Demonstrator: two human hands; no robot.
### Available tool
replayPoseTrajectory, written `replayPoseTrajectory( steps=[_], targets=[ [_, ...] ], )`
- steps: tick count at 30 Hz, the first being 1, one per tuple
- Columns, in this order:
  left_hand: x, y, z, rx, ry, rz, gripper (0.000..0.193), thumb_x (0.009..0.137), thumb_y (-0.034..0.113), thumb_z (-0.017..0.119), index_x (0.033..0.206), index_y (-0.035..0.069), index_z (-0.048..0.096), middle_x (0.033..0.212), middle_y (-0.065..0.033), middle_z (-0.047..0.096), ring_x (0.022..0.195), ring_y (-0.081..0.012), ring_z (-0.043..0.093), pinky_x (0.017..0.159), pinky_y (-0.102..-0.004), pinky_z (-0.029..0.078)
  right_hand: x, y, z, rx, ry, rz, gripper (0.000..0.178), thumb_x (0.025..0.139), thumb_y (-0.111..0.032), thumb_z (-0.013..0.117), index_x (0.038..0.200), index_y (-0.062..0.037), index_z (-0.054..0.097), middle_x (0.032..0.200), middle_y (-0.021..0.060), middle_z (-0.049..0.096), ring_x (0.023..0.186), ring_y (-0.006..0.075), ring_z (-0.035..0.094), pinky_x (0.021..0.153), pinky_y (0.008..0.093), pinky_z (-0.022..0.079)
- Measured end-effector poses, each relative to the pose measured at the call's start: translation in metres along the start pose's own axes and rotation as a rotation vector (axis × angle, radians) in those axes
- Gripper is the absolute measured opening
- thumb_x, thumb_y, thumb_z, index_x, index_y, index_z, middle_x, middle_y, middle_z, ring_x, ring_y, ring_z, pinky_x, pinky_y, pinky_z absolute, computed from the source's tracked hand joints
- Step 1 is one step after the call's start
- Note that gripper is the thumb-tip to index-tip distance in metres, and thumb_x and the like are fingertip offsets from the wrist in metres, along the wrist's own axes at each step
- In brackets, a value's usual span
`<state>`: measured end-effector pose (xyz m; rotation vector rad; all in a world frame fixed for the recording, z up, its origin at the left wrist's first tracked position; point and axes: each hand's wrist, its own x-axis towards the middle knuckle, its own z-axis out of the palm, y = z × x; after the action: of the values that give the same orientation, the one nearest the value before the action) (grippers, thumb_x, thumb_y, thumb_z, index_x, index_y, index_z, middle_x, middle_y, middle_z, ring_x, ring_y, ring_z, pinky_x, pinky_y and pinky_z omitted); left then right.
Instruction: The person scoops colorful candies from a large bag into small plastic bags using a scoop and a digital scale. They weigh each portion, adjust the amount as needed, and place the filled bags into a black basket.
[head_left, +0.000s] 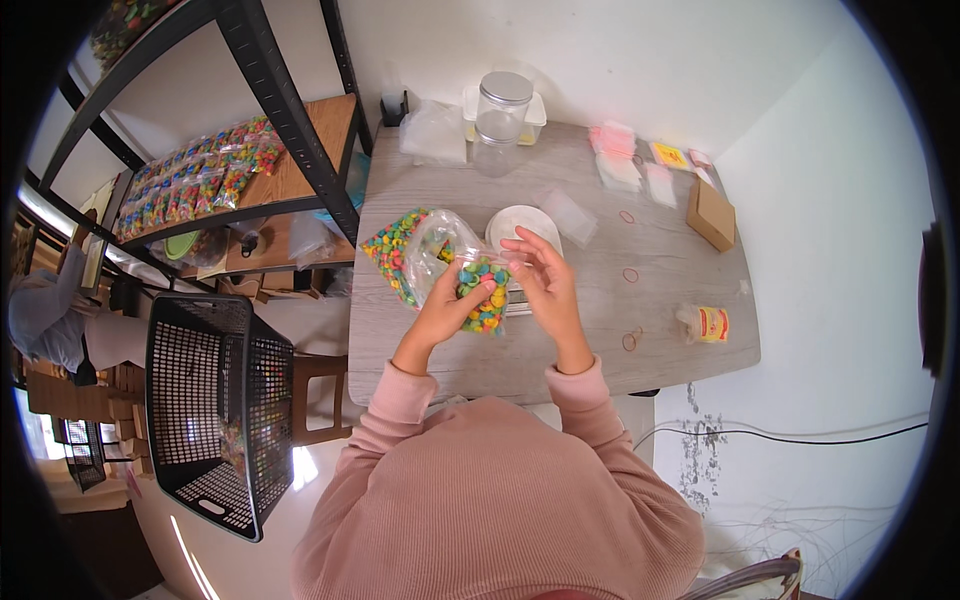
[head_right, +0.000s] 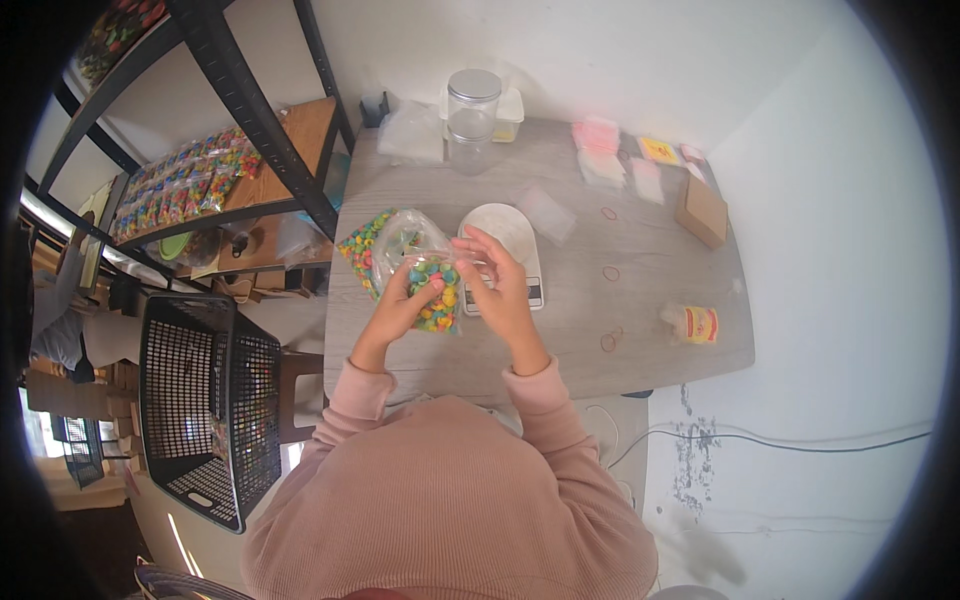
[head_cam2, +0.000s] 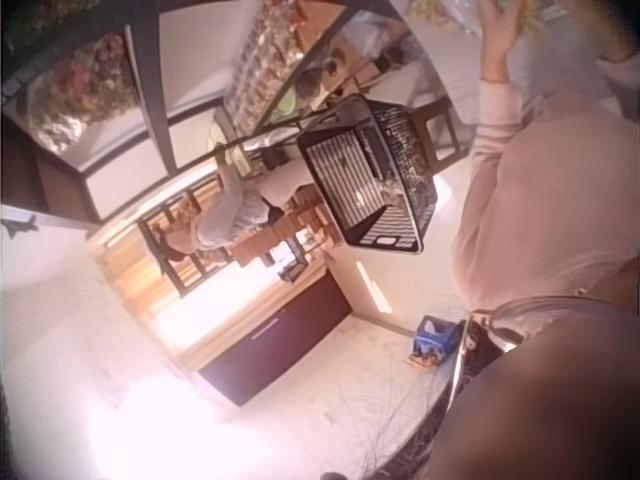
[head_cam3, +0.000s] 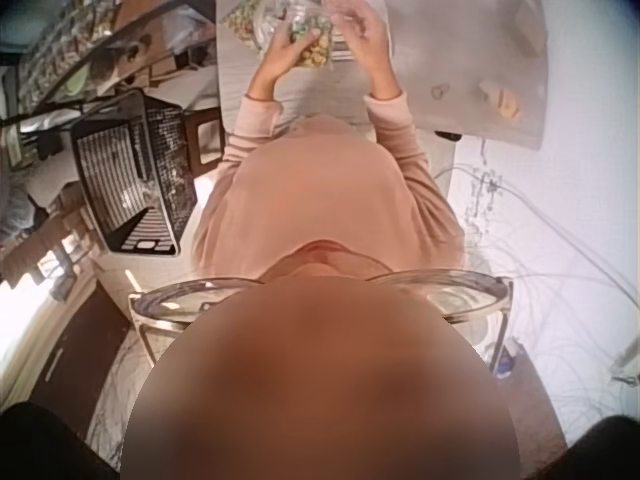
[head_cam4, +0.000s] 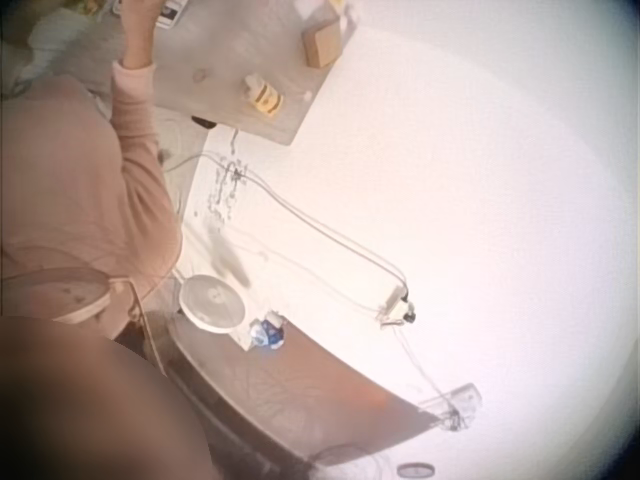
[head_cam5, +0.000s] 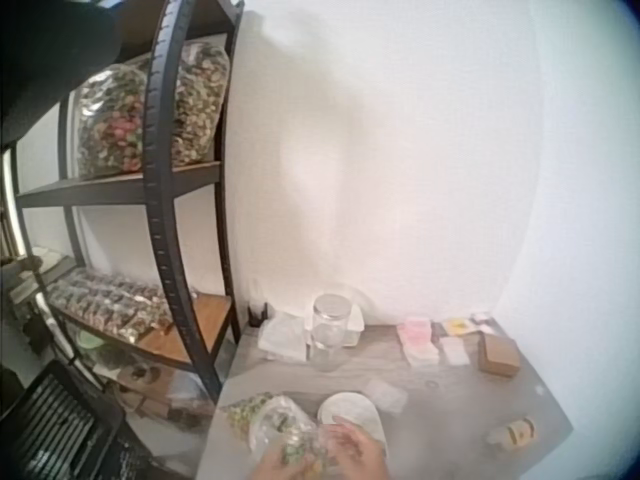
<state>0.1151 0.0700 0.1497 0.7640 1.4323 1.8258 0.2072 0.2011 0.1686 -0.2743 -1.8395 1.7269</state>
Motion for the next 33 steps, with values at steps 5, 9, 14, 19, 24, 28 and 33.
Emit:
replayPoseTrajectory(
  steps=[5, 9, 14, 19, 24, 28, 33],
  targets=[
    [0.005, -0.001, 0.001, 0.064, 0.026, 0.059, 0.036, 0.083, 0.011, 0.061, 0.114, 0.001, 0.048, 0.101, -0.0056, 0.056, 0.09, -0.0102, 0.053, 0.076, -0.024, 0.045, -0.004, 0.002, 0.004, -0.01, -0.031, -0.018, 0.05, 0.08, -0.008, 0.063, 0.125, 0.0004, 0.042, 0.098, 0.0116, 0.063, 0.089, 0.0147, 0.059, 0.078, 0.0275, 0.047],
    [0.006, -0.003, -0.002, 0.028, 0.001, 0.03, 0.035, 0.084, 0.011, 0.06, 0.115, 0.001, 0.047, 0.102, -0.0054, 0.056, 0.091, -0.0106, 0.054, 0.075, -0.0241, 0.046, -0.004, 0.0, -0.001, 0.021, 0.002, 0.014, 0.051, 0.079, -0.007, 0.064, 0.124, 0.0013, 0.042, 0.098, 0.0113, 0.063, 0.09, 0.0147, 0.059, 0.078, 0.0282, 0.047],
    [0.006, -0.008, -0.002, -0.084, 0.014, 0.017, 0.032, 0.086, 0.012, 0.057, 0.114, 0.001, 0.047, 0.102, -0.005, 0.056, 0.09, -0.0096, 0.054, 0.075, -0.0245, 0.047, -0.006, 0.002, -0.003, 0.053, 0.008, 0.056, 0.048, 0.079, -0.004, 0.063, 0.123, 0.0014, 0.044, 0.093, 0.0105, 0.063, 0.088, 0.0132, 0.059, 0.078, 0.0268, 0.047],
    [0.007, -0.023, 0.005, -0.184, 0.093, 0.093, 0.026, 0.089, 0.013, 0.054, 0.111, 0.001, 0.049, 0.099, -0.0047, 0.057, 0.088, -0.0086, 0.055, 0.073, -0.0237, 0.047, -0.009, 0.016, -0.001, 0.153, 0.064, 0.144, 0.044, 0.078, -0.004, 0.064, 0.119, 0.0018, 0.047, 0.092, 0.0111, 0.063, 0.085, 0.0127, 0.059, 0.076, 0.0257, 0.048],
    [0.0, -0.048, 0.003, -0.175, 0.188, -0.062, 0.022, 0.089, 0.013, 0.053, 0.107, 0.001, 0.052, 0.096, -0.004, 0.059, 0.086, -0.0076, 0.055, 0.073, -0.0238, 0.046, -0.014, 0.041, 0.001, 0.117, 0.039, 0.224, 0.04, 0.079, -0.003, 0.064, 0.115, 0.0039, 0.05, 0.092, 0.0094, 0.064, 0.084, 0.0095, 0.058, 0.075, 0.0219, 0.046],
    [-0.003, -0.072, 0.006, -0.42, 0.291, -0.104, 0.021, 0.088, 0.012, 0.054, 0.106, 0.001, 0.053, 0.096, -0.0052, 0.06, 0.083, -0.0083, 0.056, 0.07, -0.0233, 0.047, -0.019, 0.062, 0.0, 0.04, 0.034, 0.359, 0.037, 0.079, -0.005, 0.065, 0.112, 0.004, 0.052, 0.09, 0.0097, 0.065, 0.082, 0.0078, 0.058, 0.074, 0.0204, 0.046],
    [-0.004, -0.084, 0.007, -0.482, 0.286, -0.181, 0.024, 0.088, 0.013, 0.054, 0.108, 0.0, 0.053, 0.098, -0.0066, 0.06, 0.085, -0.0107, 0.058, 0.071, -0.025, 0.048, -0.025, 0.081, 0.002, 0.033, 0.072, 0.332, 0.037, 0.08, -0.01, 0.064, 0.113, 0.0034, 0.053, 0.09, 0.0123, 0.065, 0.081, 0.0104, 0.059, 0.07, 0.022, 0.047]
  ],
)
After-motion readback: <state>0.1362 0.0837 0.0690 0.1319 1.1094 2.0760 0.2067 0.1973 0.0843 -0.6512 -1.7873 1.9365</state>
